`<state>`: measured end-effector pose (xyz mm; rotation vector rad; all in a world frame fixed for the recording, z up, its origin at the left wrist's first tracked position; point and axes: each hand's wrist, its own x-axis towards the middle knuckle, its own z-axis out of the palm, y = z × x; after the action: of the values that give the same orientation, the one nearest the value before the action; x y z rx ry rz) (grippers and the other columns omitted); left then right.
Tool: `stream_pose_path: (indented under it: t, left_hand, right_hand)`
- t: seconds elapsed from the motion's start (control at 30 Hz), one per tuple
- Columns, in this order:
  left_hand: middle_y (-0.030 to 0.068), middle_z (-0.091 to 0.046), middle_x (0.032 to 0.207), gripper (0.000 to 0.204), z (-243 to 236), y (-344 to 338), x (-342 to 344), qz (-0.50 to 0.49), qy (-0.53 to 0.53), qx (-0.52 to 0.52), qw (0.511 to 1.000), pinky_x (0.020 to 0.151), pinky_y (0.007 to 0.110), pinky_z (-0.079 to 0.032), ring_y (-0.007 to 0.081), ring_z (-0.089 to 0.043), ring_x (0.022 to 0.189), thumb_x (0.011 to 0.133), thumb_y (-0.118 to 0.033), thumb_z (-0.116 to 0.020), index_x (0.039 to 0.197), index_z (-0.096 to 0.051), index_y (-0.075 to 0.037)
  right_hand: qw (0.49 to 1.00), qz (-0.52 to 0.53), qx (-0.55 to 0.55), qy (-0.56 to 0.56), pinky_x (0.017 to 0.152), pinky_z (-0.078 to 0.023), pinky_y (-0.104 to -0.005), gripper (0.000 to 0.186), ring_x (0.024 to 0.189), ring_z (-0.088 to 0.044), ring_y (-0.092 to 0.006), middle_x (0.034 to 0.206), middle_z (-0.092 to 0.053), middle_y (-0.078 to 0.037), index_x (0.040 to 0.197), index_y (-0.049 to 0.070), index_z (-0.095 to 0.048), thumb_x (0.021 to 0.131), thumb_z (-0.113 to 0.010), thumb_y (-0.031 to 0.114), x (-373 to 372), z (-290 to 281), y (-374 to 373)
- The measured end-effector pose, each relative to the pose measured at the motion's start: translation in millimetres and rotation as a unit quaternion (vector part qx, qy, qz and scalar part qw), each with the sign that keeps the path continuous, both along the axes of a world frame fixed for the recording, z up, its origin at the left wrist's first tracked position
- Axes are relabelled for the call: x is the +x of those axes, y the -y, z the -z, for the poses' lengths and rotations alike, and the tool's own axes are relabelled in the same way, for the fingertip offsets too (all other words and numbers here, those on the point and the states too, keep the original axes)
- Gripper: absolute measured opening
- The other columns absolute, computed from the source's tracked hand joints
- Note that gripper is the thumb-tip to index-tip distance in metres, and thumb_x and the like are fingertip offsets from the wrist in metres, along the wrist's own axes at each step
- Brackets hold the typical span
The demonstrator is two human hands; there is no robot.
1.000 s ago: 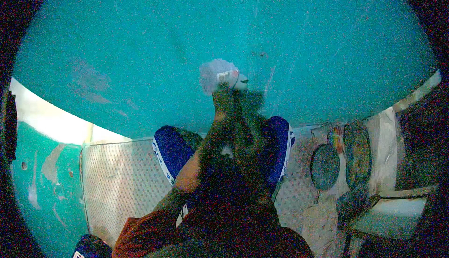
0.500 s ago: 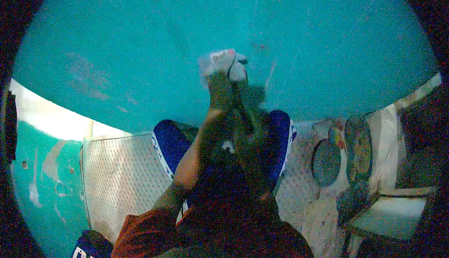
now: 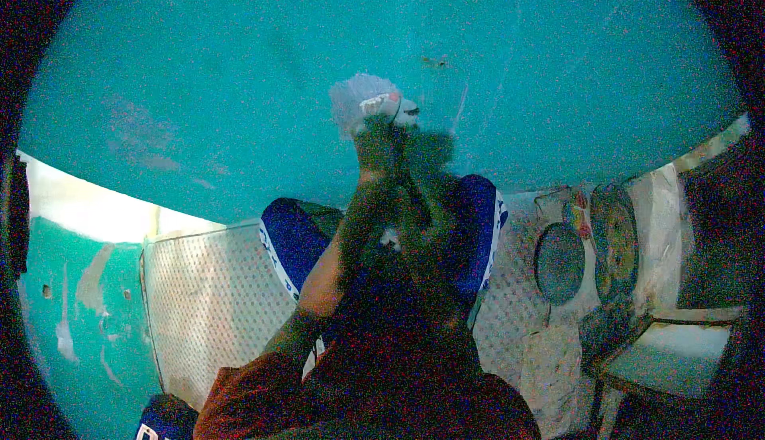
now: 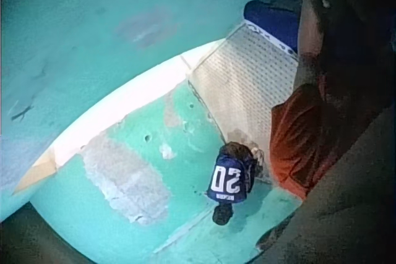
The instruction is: Using a putty knife to apply compound to a hole in a teal wall.
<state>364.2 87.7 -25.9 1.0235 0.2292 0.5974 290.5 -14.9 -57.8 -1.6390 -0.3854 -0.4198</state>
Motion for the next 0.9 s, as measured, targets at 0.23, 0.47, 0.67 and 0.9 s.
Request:
stream_pose_path:
  t: [0.23, 0.47, 0.67, 0.9]
  left_hand:
    - [0.0011, -0.055, 0.066, 0.015, -0.1, 0.1, 1.5, -0.008, 0.06, -0.085, 0.995, 0.044, 0.024, -0.038, 0.0106, -0.049, 0.051, 0.084, -0.02, -0.061, 0.08, -0.059, -0.005]
    - [0.0013, -0.057, 0.068, 0.013, 3.2, -1.8, 3.9, 0.044, 0.046, -0.066, 0.996, 0.047, 0.024, -0.039, 0.0092, -0.052, 0.057, 0.084, -0.02, -0.061, 0.083, -0.059, -0.006]
    - [0.0019, -0.057, 0.068, 0.013, -16.7, 2.1, -2.0, 0.01, 0.032, -0.048, 0.998, 0.047, 0.025, -0.04, 0.0103, -0.053, 0.057, 0.084, -0.019, -0.06, 0.082, -0.058, -0.006]
    - [0.0014, -0.053, 0.063, 0.015, -2.5, 3.0, 0.0, -0.002, 0.064, -0.053, 0.997, 0.044, 0.025, -0.038, 0.0101, -0.048, 0.05, 0.084, -0.022, -0.06, 0.08, -0.057, -0.007]
  right_hand:
    - [0.997, -0.035, 0.02, -0.063, 0.081, -0.046, -0.0283, 0.026, 0.092, -0.059, -0.0171, 0.1, -0.064, -0.013, 0.106, -0.003, -0.06, 0.083, -0.063, 0.009, -0.8, 0.9, 0.6]
    - [0.999, -0.021, 0.018, -0.034, 0.08, -0.046, -0.0285, 0.028, 0.092, -0.058, -0.0157, 0.103, -0.063, -0.013, 0.107, -0.003, -0.06, 0.082, -0.063, 0.008, -0.2, -8.2, 0.7]
    - [0.999, -0.027, 0.0, -0.032, 0.078, -0.046, -0.027, 0.029, 0.091, -0.058, -0.0145, 0.104, -0.063, -0.012, 0.109, -0.002, -0.06, 0.083, -0.063, 0.009, 2.6, -17.1, 0.8]
    - [0.999, 0.0, -0.023, -0.022, 0.078, -0.046, -0.0283, 0.028, 0.091, -0.058, -0.015, 0.103, -0.063, -0.012, 0.108, -0.002, -0.06, 0.083, -0.063, 0.01, 1.1, 2.4, 1.2]
